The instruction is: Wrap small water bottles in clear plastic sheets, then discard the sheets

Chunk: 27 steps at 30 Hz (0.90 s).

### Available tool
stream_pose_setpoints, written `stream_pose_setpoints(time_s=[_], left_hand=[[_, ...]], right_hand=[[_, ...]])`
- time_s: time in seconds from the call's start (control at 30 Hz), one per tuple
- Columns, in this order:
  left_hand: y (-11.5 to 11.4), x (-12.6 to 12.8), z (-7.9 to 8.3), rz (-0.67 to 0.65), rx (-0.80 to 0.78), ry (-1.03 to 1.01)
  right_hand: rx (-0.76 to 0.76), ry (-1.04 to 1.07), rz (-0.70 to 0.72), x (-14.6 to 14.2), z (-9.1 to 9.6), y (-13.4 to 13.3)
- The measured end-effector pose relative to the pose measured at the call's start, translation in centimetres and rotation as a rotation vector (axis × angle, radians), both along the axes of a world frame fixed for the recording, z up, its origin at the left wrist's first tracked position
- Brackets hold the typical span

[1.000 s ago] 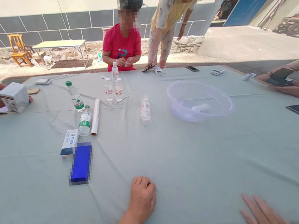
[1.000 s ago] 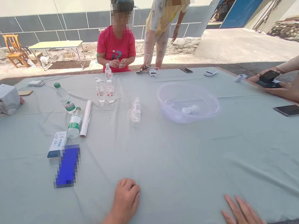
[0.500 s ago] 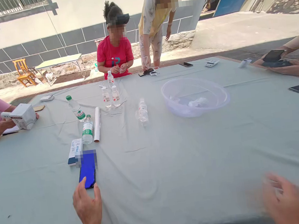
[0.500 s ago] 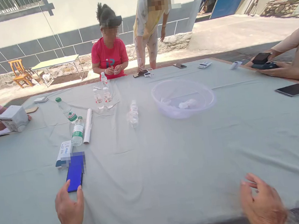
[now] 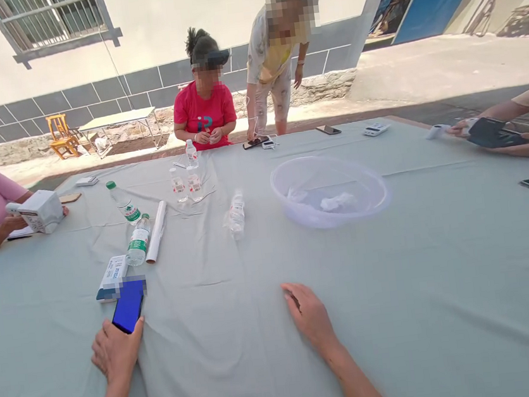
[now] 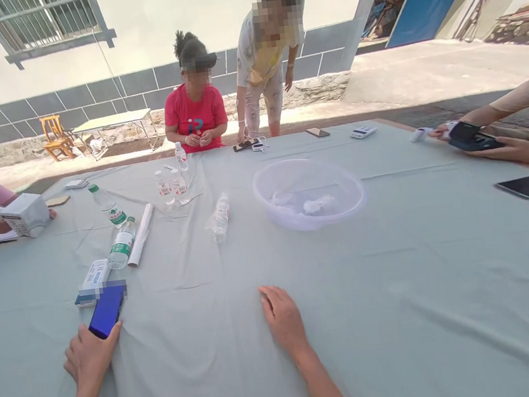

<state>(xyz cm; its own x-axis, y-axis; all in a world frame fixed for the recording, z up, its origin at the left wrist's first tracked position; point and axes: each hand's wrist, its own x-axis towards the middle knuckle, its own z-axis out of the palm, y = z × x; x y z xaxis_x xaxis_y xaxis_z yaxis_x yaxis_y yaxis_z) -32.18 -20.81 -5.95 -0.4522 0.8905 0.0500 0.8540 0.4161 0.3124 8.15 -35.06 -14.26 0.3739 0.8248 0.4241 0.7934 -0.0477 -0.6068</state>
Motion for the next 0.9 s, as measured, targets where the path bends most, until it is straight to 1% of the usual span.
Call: stream_pose_setpoints(time_s=[0.07,0.13,0.2,0.27,0.3,0.4,0.47,0.5,0.53,0.6,0.63,0.7,0.8,0.9], left_hand=[[0.9,-0.9,0.9,0.010,-0.112,-0.036],[1.2,-1.8,1.6,0.020,-0.168,-0.143],[0.5,-2.4,1.7,0.036,-0.131,-0.288],[-1.2,-2.5,1.3,0.059,-0.052,-0.436],[-2.3,-2.2,1.0,0.068,-0.023,-0.540],[-5.3,-0.2,0.6,0.065,-0.002,-1.030],[-6.1,2.1,0.9,0.043,-0.030,-1.280],[-6.0,3.3,1.3,0.012,-0.052,-1.368],[-5.5,4.6,1.6,-0.030,-0.074,-1.432],[-3.8,7.3,2.2,-0.065,-0.082,-1.486],[-2.6,8.7,2.4,-0.090,-0.074,-1.503],[-0.1,11.5,2.3,-0.151,-0.008,-1.540],[3.2,15.8,1.5,-0.239,0.054,-1.600],[5.4,19.5,0.3,-0.311,0.098,-1.649]], right_hand=[[0.009,0.060,-0.014,0.0,0.0,-0.1],[0.020,0.092,0.001,0.1,0.2,-0.1],[0.027,0.112,0.019,0.1,0.4,0.0],[0.032,0.125,0.027,0.1,0.5,0.1],[0.032,0.128,0.029,0.0,0.5,0.1],[0.033,0.130,0.029,-0.1,0.6,0.1],[0.030,0.133,0.027,-0.1,0.7,0.1],[0.029,0.135,0.027,-0.2,0.7,0.1],[0.026,0.140,0.027,-0.2,0.8,0.1],[0.019,0.157,0.032,-0.2,0.9,0.0],[0.016,0.169,0.034,-0.1,0.9,-0.1],[0.004,0.204,0.042,-0.1,1.2,-0.2],[-0.049,0.323,0.035,0.1,2.4,0.1],[-0.125,0.537,0.036,0.0,4.5,1.8]])
